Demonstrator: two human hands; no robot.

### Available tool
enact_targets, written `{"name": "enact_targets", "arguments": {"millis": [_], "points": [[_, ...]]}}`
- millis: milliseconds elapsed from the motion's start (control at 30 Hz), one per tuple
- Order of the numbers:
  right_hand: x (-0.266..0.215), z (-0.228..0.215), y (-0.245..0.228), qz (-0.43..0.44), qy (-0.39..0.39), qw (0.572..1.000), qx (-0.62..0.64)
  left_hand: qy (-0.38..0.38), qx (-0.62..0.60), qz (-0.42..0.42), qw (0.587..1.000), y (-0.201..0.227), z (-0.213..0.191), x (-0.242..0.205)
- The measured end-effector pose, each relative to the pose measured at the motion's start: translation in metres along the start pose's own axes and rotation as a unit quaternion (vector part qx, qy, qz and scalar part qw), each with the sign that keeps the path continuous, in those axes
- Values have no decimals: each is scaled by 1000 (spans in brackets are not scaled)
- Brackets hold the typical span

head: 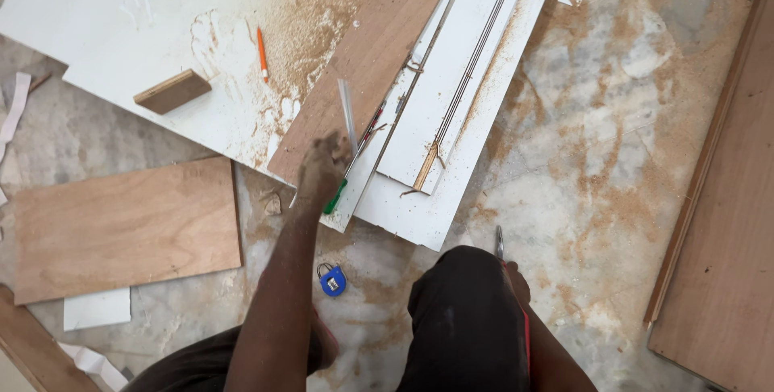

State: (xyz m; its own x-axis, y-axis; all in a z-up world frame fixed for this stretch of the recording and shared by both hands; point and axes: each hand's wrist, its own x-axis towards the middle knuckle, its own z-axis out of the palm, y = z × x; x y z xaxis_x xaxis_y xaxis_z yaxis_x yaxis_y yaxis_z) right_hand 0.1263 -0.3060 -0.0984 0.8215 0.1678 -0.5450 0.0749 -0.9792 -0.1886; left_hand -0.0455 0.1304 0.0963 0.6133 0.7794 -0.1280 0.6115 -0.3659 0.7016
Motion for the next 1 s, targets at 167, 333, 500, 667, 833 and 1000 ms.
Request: {"name": "enact_targets", "arguments": {"millis": [167,333,500,667,833,1000], "points": [[-6,-2,4,-15,3,999,40,-13,160,-1,987,7,2,-2],[-5,-7,1,59,-23,975,215,69,201,113,971,-22,40,-29],[-11,-6,0,-52,10,998,-29,72,219,101,968,-39,42,-20],[-9,-7,-1,-50,-3,999,-20,60,270,37,960,-57,28,8],[-9,-4,5,-66,17,996,55,148,268,-79,949,-92,20,48],[-8,-5,3,-61,5,998,-4,126,228,-32,965,-79,24,46]]}}
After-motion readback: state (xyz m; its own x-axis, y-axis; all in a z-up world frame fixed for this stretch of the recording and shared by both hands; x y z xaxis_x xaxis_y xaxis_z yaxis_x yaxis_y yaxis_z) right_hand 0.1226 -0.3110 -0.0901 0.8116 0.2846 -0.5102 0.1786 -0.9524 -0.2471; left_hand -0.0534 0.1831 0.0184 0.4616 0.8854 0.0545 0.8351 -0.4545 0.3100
